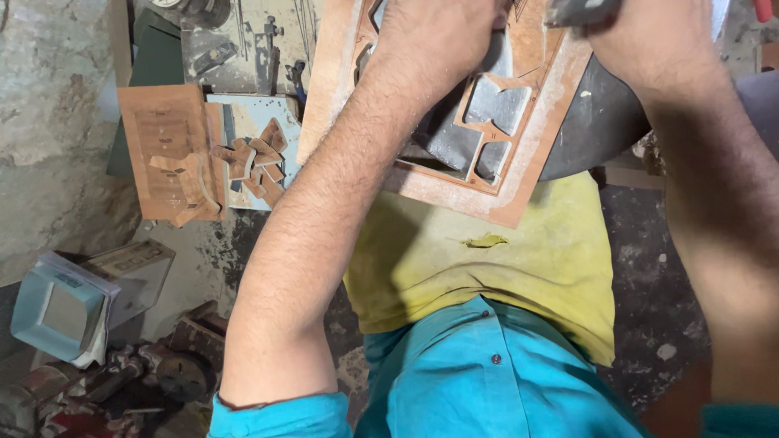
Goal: The person guides a patterned wooden panel on a scroll saw, cutting out decorative shapes along printed lines. They reposition the panel repeatedly, remove the cut pieces from the frame, stack them on a side table, and finally brush dust off the panel.
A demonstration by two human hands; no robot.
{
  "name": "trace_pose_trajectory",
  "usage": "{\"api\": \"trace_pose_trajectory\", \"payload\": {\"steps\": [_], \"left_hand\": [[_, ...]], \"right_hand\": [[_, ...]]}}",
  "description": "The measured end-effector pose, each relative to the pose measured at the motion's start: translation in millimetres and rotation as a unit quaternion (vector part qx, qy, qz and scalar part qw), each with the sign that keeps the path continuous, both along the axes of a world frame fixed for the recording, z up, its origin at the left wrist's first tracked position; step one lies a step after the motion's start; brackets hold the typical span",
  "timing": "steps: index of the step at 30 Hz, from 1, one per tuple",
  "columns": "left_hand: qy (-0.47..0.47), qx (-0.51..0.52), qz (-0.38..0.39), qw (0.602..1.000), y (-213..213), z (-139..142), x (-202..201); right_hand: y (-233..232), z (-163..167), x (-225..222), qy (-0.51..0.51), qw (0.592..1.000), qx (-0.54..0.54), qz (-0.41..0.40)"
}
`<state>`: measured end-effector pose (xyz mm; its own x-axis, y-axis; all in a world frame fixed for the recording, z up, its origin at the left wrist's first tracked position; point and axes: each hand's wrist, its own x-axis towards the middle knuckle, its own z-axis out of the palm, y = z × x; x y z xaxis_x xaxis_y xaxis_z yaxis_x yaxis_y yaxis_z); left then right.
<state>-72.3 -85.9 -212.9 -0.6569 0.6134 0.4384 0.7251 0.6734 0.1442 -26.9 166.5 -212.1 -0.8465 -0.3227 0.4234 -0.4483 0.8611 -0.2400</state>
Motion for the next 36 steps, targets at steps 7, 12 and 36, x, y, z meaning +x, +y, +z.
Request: {"api": "trace_pose_trajectory", "payload": {"steps": [7,12,36], "left_hand": [[0.068,-0.035,0.006,0.997,-2,-1,0],[0.035,-0.092,0.018,0.995,-3,1,2],[-0.5,0.503,0.131,0.692,-137,-15,96]], "right_hand": [[-33,0,50,0.102,0.97,-0.199,-0.092],[-71,7,111,0.117,0.991,-0.07,-0.02],[-78,9,108,-0.085,0.994,-0.055,-0.052]]}}
